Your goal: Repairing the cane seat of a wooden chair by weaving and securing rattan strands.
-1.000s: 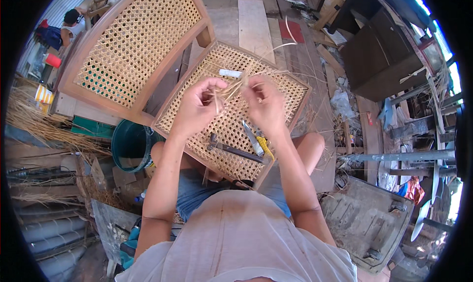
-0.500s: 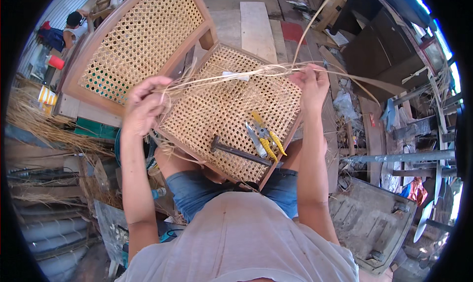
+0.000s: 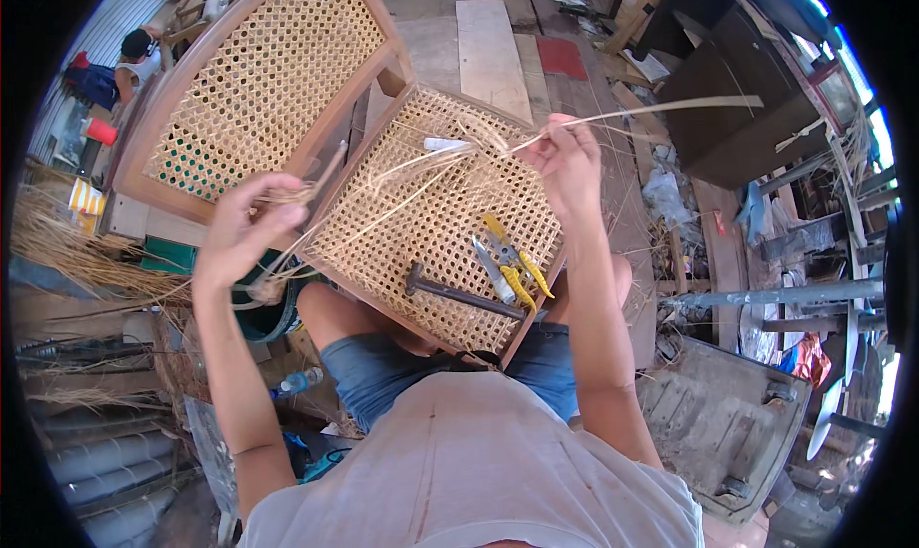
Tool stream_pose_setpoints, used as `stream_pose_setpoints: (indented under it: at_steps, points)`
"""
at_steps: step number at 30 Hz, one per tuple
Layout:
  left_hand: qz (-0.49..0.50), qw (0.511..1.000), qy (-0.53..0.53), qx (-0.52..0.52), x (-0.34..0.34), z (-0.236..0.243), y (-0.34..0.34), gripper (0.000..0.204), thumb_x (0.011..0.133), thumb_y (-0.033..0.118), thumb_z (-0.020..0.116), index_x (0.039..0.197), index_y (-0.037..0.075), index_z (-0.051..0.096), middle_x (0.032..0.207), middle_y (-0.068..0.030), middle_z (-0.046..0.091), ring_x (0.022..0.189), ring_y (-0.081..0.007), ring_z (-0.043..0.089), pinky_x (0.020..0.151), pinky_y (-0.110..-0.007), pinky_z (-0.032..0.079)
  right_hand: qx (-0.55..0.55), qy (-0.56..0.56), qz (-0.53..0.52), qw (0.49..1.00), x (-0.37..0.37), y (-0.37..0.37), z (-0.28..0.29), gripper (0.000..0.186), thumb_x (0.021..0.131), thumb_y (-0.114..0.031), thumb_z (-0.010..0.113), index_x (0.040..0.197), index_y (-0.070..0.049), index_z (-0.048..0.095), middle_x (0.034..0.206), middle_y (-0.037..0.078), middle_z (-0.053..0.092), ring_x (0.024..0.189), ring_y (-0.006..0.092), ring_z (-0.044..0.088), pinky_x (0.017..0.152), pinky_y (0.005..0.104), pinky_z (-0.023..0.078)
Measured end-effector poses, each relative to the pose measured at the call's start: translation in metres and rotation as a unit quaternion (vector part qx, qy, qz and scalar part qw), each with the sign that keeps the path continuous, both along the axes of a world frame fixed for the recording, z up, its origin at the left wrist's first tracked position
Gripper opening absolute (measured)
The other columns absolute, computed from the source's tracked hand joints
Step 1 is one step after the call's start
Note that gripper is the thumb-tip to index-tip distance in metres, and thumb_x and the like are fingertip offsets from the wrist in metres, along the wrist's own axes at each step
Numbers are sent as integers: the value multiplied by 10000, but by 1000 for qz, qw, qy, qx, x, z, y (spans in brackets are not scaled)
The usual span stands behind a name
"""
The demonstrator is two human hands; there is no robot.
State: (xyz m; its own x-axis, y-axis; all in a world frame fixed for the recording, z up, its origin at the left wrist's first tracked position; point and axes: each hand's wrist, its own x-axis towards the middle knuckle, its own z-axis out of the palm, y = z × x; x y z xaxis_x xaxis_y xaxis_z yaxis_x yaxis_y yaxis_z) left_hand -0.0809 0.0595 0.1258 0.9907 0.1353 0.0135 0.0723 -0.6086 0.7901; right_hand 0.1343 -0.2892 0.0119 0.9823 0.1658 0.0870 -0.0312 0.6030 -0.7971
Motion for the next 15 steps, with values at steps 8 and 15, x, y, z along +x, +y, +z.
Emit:
stream_pose_setpoints:
  at_steps: [8,15]
  points:
    - [-2,968,-177,178,32,-50,-85,503,840,418,847,1081,-1,709,916,-83,721,822,-192,681,726,-332,514,15,22,89,996,-45,49,20,90,1056,-84,509,1116,-39,558,896,58,597,746,147,633,741,435,657]
    - [-66,998,-5,12,41,-65,-108,303,1035,269,618,970,-14,704,702,-101,641,656,-181,591,642,-356,477,57,85,81,992,-43,63,8,103,1052,-67,464,1087,-56,559,867,45,581,671,146,597,626,383,624]
